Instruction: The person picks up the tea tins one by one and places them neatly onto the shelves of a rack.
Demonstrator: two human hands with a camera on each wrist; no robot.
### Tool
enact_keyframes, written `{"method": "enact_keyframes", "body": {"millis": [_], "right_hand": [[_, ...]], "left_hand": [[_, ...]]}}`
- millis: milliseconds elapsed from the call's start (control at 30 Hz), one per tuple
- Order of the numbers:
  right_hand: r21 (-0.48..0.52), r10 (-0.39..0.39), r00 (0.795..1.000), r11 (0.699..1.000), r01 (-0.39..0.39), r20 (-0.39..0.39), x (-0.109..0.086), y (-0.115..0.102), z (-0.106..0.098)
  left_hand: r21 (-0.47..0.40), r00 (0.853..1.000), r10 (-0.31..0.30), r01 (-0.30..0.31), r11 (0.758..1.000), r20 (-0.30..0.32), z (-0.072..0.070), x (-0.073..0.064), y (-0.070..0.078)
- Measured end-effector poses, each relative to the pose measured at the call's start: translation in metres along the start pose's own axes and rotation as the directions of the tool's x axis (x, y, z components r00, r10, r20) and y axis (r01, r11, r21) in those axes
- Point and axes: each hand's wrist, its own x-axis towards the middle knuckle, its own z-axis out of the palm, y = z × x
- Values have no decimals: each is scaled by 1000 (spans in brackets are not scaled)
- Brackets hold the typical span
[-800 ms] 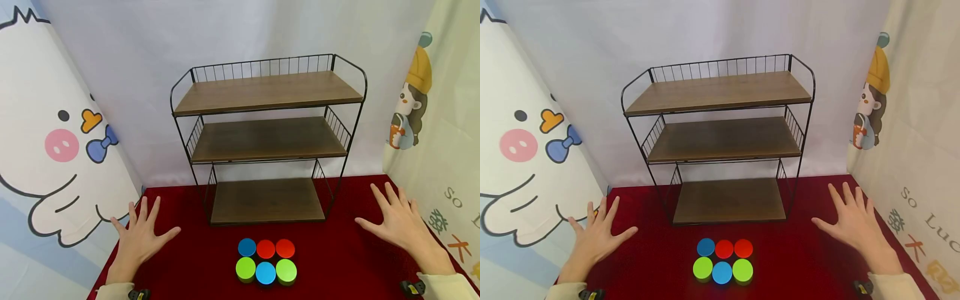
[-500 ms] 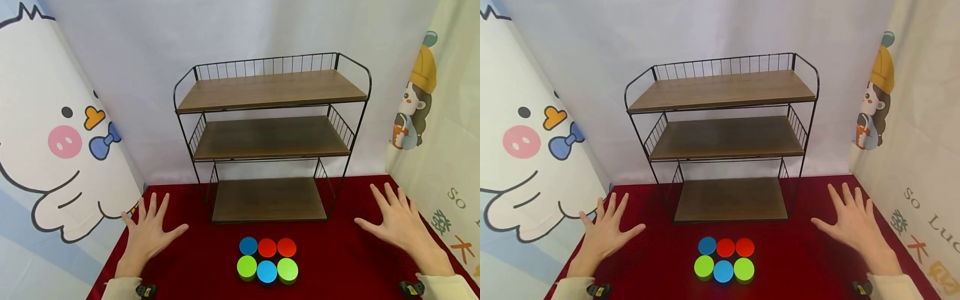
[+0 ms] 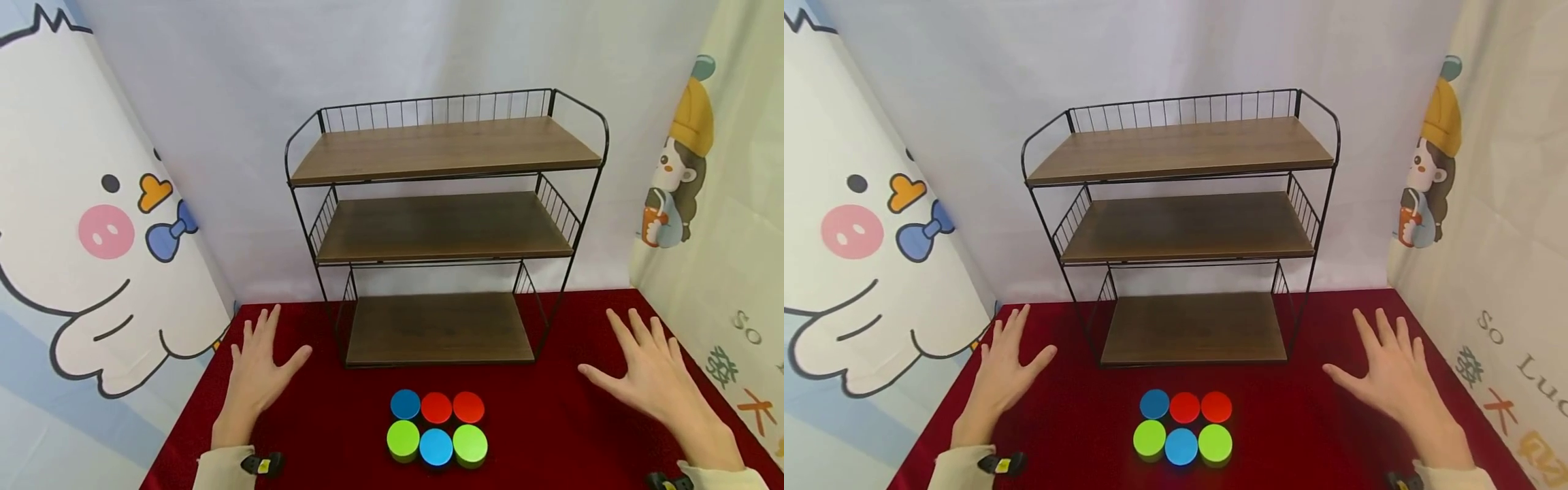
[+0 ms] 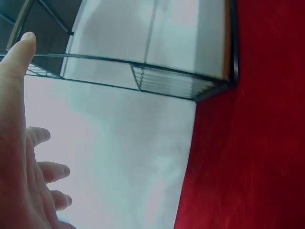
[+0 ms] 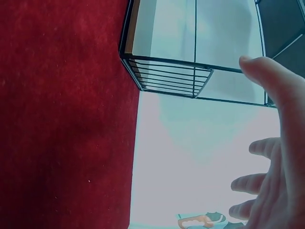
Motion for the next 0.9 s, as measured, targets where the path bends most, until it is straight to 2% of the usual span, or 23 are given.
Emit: {"method": "enact_keyframes", "body": {"millis": [100, 200, 300, 467, 600, 767, 900], "right_hand": [[28, 19, 1000, 999, -20, 12, -4, 1, 1], [55, 28, 1000, 998, -28, 2, -7, -1, 2], [88, 30, 1000, 996, -29, -7, -13, -3, 7], [142, 35, 999, 989, -38, 24, -26, -7, 19], [166, 40, 998, 985, -47, 48, -32, -9, 25], [202, 49, 991, 977, -75, 128, -35, -17, 32], [225, 54, 985, 970, -90, 162, -39, -22, 37]], "left_hand": [[-87, 999, 23, -26, 996, -35, 7, 5, 8], [-181, 997, 55, -65, 981, -57, 13, 11, 17], [-268, 994, 75, -94, 959, -80, 20, 16, 24], [-387, 985, 82, -135, 912, -150, 32, 20, 31], [-447, 981, 85, -157, 881, -177, 40, 23, 36], [-484, 978, 82, -167, 859, -192, 47, 26, 40], [-519, 974, 98, -192, 833, -202, 50, 29, 46]]}}
